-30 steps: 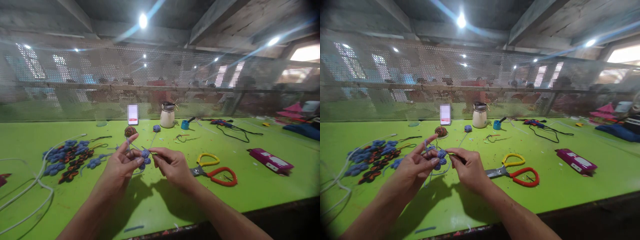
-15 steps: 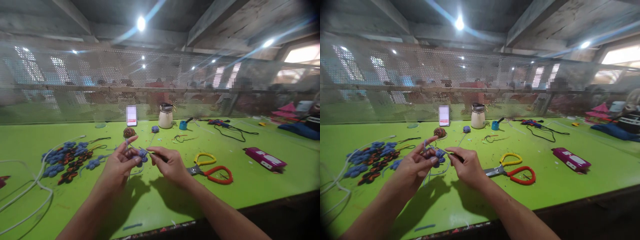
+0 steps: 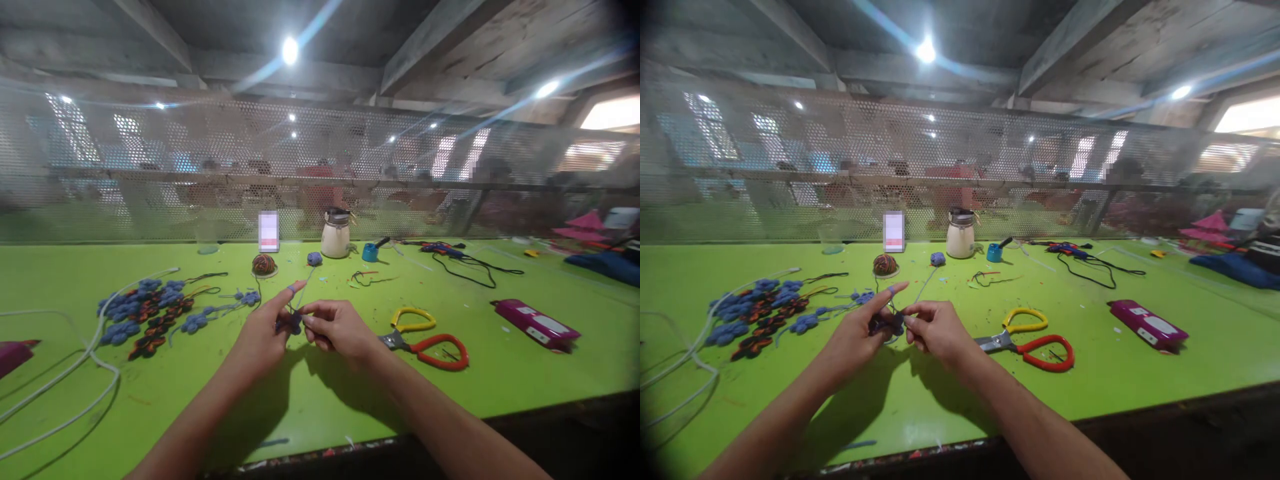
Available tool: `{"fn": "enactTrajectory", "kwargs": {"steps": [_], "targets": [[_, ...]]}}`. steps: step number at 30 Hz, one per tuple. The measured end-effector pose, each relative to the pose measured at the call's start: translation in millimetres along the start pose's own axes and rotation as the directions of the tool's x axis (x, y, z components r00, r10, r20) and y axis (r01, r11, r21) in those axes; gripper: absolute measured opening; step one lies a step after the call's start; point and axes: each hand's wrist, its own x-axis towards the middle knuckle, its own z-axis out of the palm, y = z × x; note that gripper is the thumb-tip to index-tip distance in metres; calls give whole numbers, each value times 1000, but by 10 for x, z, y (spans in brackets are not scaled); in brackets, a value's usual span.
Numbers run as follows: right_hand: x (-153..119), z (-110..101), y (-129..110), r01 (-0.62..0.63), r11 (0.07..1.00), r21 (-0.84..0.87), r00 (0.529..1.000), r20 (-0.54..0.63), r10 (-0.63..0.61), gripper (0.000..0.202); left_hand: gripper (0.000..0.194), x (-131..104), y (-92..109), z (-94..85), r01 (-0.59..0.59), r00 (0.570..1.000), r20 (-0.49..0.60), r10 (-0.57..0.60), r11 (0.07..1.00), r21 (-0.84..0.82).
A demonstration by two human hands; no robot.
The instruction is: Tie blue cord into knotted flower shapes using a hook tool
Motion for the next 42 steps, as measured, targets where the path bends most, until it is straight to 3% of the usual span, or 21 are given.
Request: {"fn": "enactTrajectory", "kwargs": {"steps": [3,5,8,11,17,29,35,42], "targets": [[-7,38,19,-14,982,189,1000,-6,16,32,63,-26,47,62,-20,992,-125,21,1000,9],[-20,70,24,47,958,281,999,-16,-44,35,71,-22,67,53,29,988,-146,-57,982,-187],[-40,96,20,133,942,309,991,-19,-133,35,85,1,84,-30,152,978,-32,-207,807,-571],[-58,72,-3,175,954,242,983,15,-183,33,85,10,103,-123,217,964,56,-259,648,-730],[-81,-21,-74,245,968,49,965,78,-249,34,79,-12,103,-175,175,971,28,-237,628,-758],[-117,-38,-90,352,913,-207,935,27,-354,28,77,-23,95,-197,128,977,-3,-211,607,-785],[-154,-50,-120,536,723,-436,815,41,-579,20,73,-63,192,-202,132,975,-4,-220,599,-790],[-168,-62,-167,609,595,-524,737,94,-670,18,73,-69,204,-219,146,975,19,-220,579,-802]]}}
